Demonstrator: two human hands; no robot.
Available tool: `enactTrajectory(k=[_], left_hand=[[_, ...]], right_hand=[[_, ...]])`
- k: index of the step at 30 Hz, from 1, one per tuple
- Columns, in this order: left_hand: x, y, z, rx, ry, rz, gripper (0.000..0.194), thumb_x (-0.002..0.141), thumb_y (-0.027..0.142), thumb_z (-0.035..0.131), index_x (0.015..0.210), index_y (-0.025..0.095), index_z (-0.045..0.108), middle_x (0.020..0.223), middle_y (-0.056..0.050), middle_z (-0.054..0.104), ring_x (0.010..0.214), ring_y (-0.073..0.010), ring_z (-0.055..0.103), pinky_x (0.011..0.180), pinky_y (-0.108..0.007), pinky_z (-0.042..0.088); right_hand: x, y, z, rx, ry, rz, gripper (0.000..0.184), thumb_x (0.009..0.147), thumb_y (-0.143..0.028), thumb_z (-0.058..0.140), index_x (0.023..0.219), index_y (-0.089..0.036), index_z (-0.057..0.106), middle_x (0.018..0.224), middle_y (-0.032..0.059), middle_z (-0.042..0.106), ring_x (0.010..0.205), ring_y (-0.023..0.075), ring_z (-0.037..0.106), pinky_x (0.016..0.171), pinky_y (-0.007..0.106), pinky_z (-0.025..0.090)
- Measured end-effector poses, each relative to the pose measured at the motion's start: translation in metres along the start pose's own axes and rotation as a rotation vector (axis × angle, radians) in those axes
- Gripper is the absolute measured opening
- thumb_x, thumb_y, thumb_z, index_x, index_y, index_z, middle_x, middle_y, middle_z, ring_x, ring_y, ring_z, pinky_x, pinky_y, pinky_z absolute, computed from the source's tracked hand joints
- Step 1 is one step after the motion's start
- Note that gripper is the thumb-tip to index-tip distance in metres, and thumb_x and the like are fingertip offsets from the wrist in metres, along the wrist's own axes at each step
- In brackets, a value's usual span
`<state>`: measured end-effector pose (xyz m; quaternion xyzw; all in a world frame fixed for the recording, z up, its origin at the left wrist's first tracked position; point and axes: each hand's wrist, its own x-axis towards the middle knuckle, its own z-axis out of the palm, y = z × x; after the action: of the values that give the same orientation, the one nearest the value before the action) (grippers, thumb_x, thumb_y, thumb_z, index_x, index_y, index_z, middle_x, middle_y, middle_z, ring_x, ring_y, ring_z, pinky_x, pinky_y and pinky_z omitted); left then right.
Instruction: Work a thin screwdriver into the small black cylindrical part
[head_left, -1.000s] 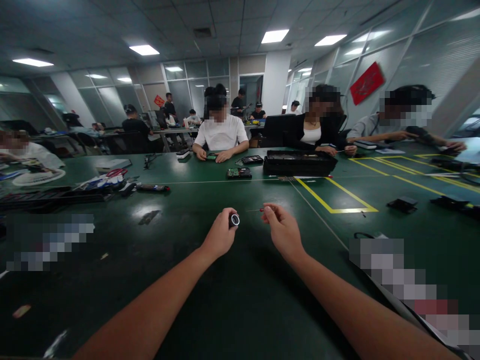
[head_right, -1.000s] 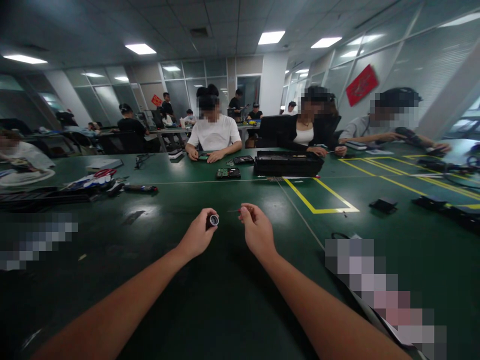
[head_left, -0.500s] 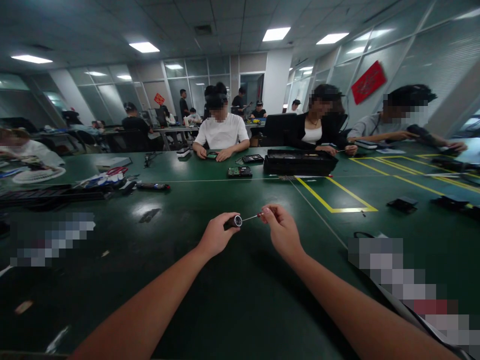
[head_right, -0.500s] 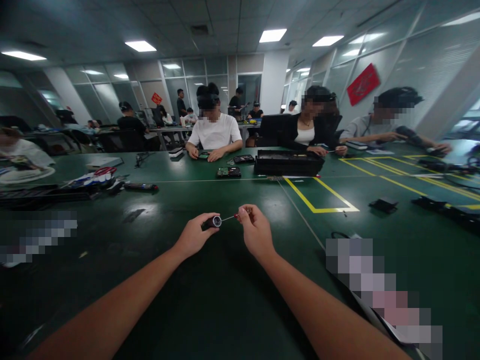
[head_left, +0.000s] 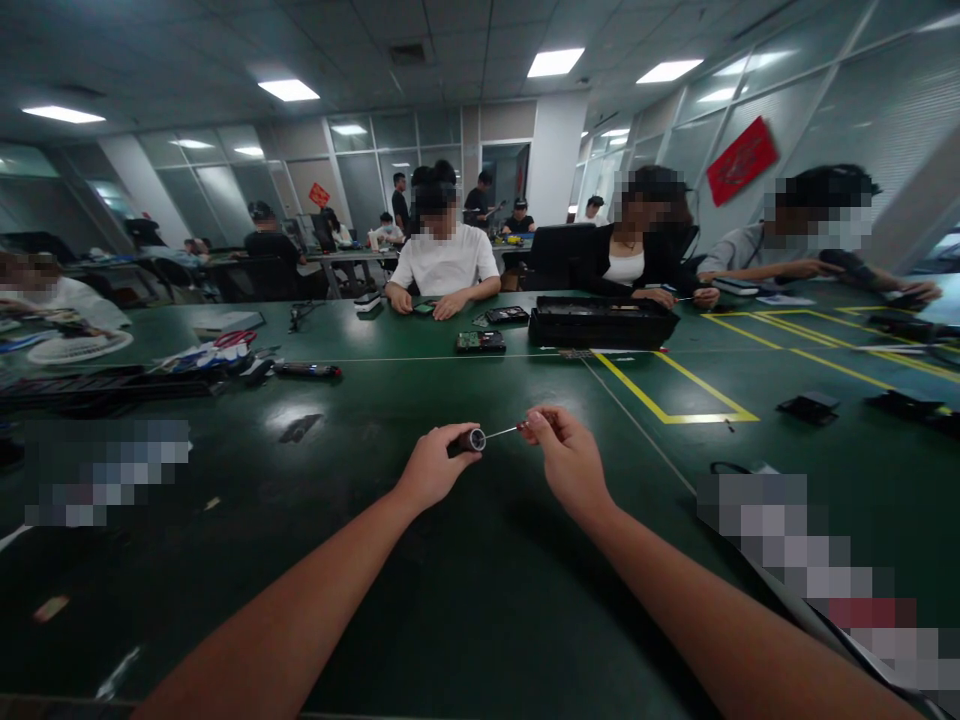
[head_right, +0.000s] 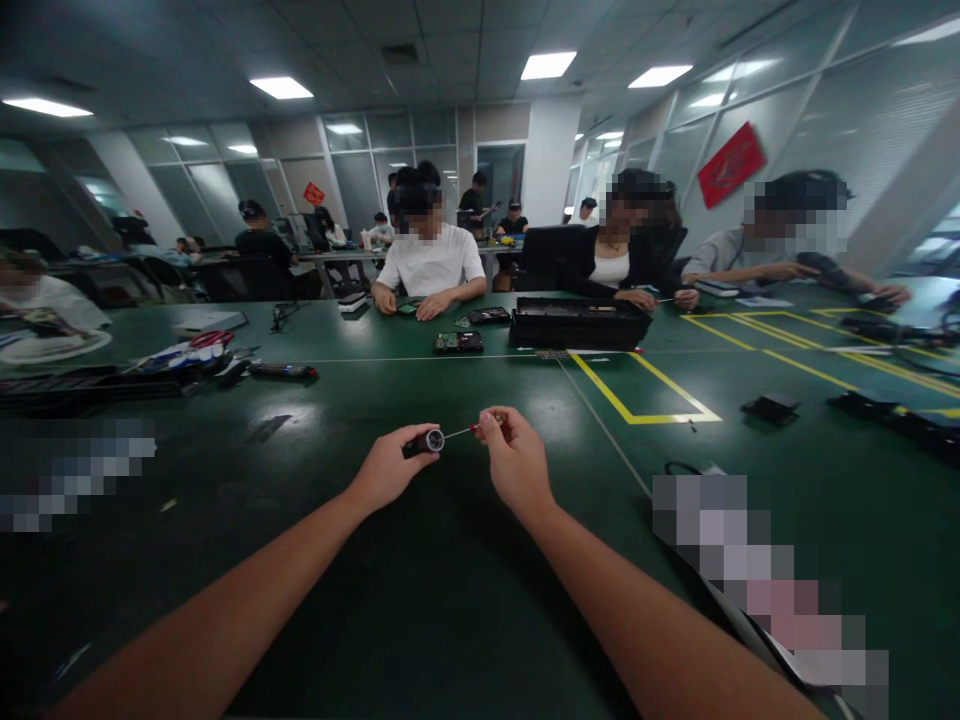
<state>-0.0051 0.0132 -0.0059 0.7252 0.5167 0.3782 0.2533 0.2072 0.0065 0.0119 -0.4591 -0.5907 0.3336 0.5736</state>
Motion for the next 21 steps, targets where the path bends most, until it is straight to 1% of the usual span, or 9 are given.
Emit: enactTrajectory(k=[2, 5, 8, 13, 15, 19, 21], left_hand=[[-0.0001, 0.0009, -0.0005, 0.004, -0.006, 0.011, 0.042, 0.083, 0.021, 0.073, 0.124, 0.029, 0.068, 0.123, -0.004, 0.069, 0.116, -0.0250, 0.062, 0.108, -0.046, 0.042], [0.0001, 0.0029, -0.0010, 0.016, -0.020, 0.020, 0.042, 0.082, 0.021, 0.073, 0.123, 0.030, 0.068, 0.123, -0.004, 0.069, 0.117, -0.0257, 0.061, 0.114, -0.050, 0.037], [0.0005, 0.0043, -0.0016, 0.043, -0.041, 0.016, 0.043, 0.082, 0.023, 0.073, 0.124, 0.031, 0.068, 0.121, -0.005, 0.070, 0.117, -0.0271, 0.062, 0.119, -0.055, 0.027], [0.0008, 0.0055, -0.0028, 0.029, -0.066, 0.010, 0.044, 0.085, 0.025, 0.071, 0.128, 0.031, 0.065, 0.129, -0.004, 0.067, 0.124, -0.0276, 0.058, 0.122, -0.061, 0.011], [0.0005, 0.0062, -0.0031, 0.032, -0.062, 0.006, 0.044, 0.085, 0.025, 0.072, 0.128, 0.032, 0.065, 0.128, -0.003, 0.068, 0.124, -0.0280, 0.058, 0.122, -0.061, 0.011], [-0.0004, 0.0080, -0.0042, 0.053, -0.050, 0.014, 0.043, 0.085, 0.026, 0.071, 0.128, 0.032, 0.066, 0.123, -0.004, 0.070, 0.119, -0.0289, 0.060, 0.118, -0.061, 0.022], [-0.0008, 0.0090, -0.0050, 0.061, -0.048, 0.021, 0.043, 0.085, 0.026, 0.071, 0.127, 0.032, 0.066, 0.122, -0.004, 0.070, 0.117, -0.0288, 0.061, 0.117, -0.060, 0.025]], right_hand=[[0.0001, -0.0004, 0.0000, -0.005, 0.011, 0.006, 0.033, 0.092, -0.051, 0.057, 0.098, -0.020, 0.067, 0.085, 0.0062, 0.071, 0.079, 0.0214, 0.065, 0.078, 0.037, 0.050], [0.0007, -0.0010, 0.0004, -0.016, 0.039, 0.011, 0.034, 0.092, -0.052, 0.057, 0.096, -0.020, 0.066, 0.083, 0.0062, 0.071, 0.078, 0.0214, 0.065, 0.077, 0.037, 0.050], [0.0009, -0.0024, 0.0007, -0.013, 0.044, 0.011, 0.035, 0.091, -0.053, 0.058, 0.096, -0.020, 0.066, 0.083, 0.0066, 0.071, 0.078, 0.0216, 0.066, 0.077, 0.038, 0.051], [0.0011, -0.0042, 0.0005, 0.033, 0.048, 0.054, 0.035, 0.089, -0.054, 0.060, 0.094, -0.020, 0.067, 0.084, 0.0064, 0.071, 0.077, 0.0212, 0.065, 0.076, 0.038, 0.051], [0.0020, -0.0028, 0.0004, 0.044, 0.049, 0.073, 0.035, 0.088, -0.054, 0.060, 0.093, -0.020, 0.067, 0.084, 0.0063, 0.071, 0.076, 0.0210, 0.064, 0.074, 0.037, 0.051], [0.0036, 0.0001, 0.0005, 0.011, 0.070, 0.100, 0.033, 0.089, -0.051, 0.060, 0.092, -0.019, 0.068, 0.083, 0.0070, 0.071, 0.074, 0.0207, 0.063, 0.073, 0.037, 0.050], [0.0034, -0.0006, -0.0001, -0.019, 0.085, 0.109, 0.035, 0.088, -0.052, 0.060, 0.092, -0.019, 0.068, 0.082, 0.0073, 0.071, 0.073, 0.0207, 0.063, 0.071, 0.036, 0.049]])
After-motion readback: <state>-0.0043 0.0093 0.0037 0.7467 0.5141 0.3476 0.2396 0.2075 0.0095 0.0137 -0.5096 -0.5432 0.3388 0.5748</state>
